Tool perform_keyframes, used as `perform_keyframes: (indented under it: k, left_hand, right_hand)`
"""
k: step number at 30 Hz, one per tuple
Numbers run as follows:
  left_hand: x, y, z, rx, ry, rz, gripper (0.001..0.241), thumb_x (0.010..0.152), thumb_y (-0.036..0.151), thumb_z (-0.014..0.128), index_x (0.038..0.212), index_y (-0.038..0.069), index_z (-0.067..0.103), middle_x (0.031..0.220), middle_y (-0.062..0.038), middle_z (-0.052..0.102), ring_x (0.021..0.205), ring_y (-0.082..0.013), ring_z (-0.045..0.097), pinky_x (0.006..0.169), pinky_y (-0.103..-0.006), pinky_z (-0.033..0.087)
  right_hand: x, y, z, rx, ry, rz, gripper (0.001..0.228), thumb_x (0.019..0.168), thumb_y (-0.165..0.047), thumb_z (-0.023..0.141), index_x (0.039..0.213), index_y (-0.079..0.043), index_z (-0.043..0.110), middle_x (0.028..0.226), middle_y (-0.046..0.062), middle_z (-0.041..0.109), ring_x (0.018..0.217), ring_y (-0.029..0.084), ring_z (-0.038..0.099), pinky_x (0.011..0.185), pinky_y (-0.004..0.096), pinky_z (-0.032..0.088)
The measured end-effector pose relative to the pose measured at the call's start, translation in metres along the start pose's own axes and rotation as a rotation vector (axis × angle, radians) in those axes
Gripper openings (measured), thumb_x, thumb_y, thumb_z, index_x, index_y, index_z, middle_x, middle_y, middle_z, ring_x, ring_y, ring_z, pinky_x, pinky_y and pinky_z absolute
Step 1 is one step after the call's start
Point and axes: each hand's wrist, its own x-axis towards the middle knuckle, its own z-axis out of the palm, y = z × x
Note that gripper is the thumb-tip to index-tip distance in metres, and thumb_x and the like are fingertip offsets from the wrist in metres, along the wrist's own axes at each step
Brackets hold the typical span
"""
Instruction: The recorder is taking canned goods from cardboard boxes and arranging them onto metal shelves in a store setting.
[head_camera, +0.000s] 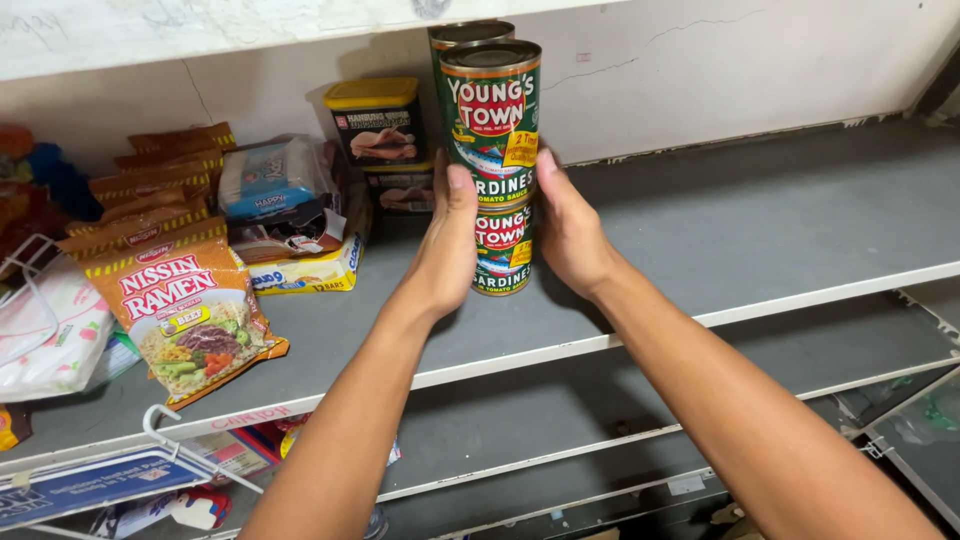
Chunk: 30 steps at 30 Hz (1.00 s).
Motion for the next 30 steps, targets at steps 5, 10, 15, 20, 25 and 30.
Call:
perform_keyframes:
  k: [5, 10, 15, 20, 25, 30]
  left_hand:
    - [0.003, -0.004, -0.005, -0.13, -0.069, -0.002, 0.082, 0.106, 0.06, 0.018, 0.162, 0.0, 0.02, 0.168, -0.014, 0.026, 0.156, -0.0242, 0.022, 0.127, -0.0368, 0.018]
    - [-0.022, 0.03, 0.007, 0.078, 0.15, 0.156, 0.069, 0.114, 0.048, 0.022, 0.158, -0.004, 0.034, 0.165, -0.018, 0.038, 0.154, -0.0272, 0.033, 0.128, -0.0383, 0.024]
    - [-0.063, 0.103, 0.078, 0.56, 0.437, 0.521, 0.046, 0.101, 0.028, 0.057, 0.132, -0.006, 0.055, 0.136, -0.023, 0.056, 0.13, -0.0388, 0.058, 0.117, -0.0462, 0.046]
    - [-0.043, 0.083, 0.201, 0.321, -0.002, 0.832, 0.052, 0.103, 0.041, 0.051, 0.141, 0.005, 0.053, 0.147, -0.025, 0.049, 0.142, -0.0441, 0.05, 0.122, -0.0503, 0.036]
    - [-0.02, 0.038, 0.29, 0.461, -0.112, 0.797, 0.052, 0.105, 0.04, 0.051, 0.147, 0.012, 0.058, 0.153, -0.025, 0.047, 0.14, -0.0462, 0.046, 0.118, -0.0564, 0.028]
    - [-0.025, 0.043, 0.375, 0.193, -0.157, 0.347, 0.025, 0.093, 0.018, 0.06, 0.113, 0.009, 0.073, 0.137, -0.015, 0.058, 0.113, -0.0304, 0.065, 0.091, -0.0415, 0.054]
  right_hand:
    - [0.005, 0.006, 0.001, 0.091, -0.129, -0.005, 0.067, 0.11, -0.053, 0.037, 0.156, -0.005, 0.041, 0.156, 0.011, 0.051, 0.144, 0.024, 0.048, 0.125, 0.044, 0.036]
    - [-0.019, -0.016, -0.019, -0.057, 0.024, 0.056, 0.074, 0.105, -0.059, 0.034, 0.162, -0.012, 0.027, 0.165, 0.01, 0.033, 0.152, 0.023, 0.03, 0.122, 0.048, 0.026]
    - [-0.073, -0.072, -0.041, -0.333, 0.233, -0.013, 0.092, 0.096, -0.072, 0.039, 0.165, -0.014, 0.018, 0.172, 0.013, 0.022, 0.159, 0.029, 0.021, 0.121, 0.052, 0.025]
    - [-0.156, -0.124, -0.053, -0.073, 0.292, -0.024, 0.09, 0.099, -0.067, 0.038, 0.162, -0.004, 0.025, 0.166, 0.019, 0.033, 0.153, 0.033, 0.033, 0.124, 0.048, 0.03]
    - [-0.244, -0.211, -0.076, 0.227, 0.229, -0.036, 0.084, 0.107, -0.063, 0.035, 0.159, 0.003, 0.038, 0.155, 0.024, 0.048, 0.143, 0.033, 0.047, 0.123, 0.047, 0.037]
    - [-0.319, -0.272, -0.103, -0.646, 0.548, 0.03, 0.049, 0.103, -0.031, 0.06, 0.136, 0.004, 0.057, 0.116, 0.026, 0.064, 0.087, 0.024, 0.059, 0.073, 0.039, 0.051]
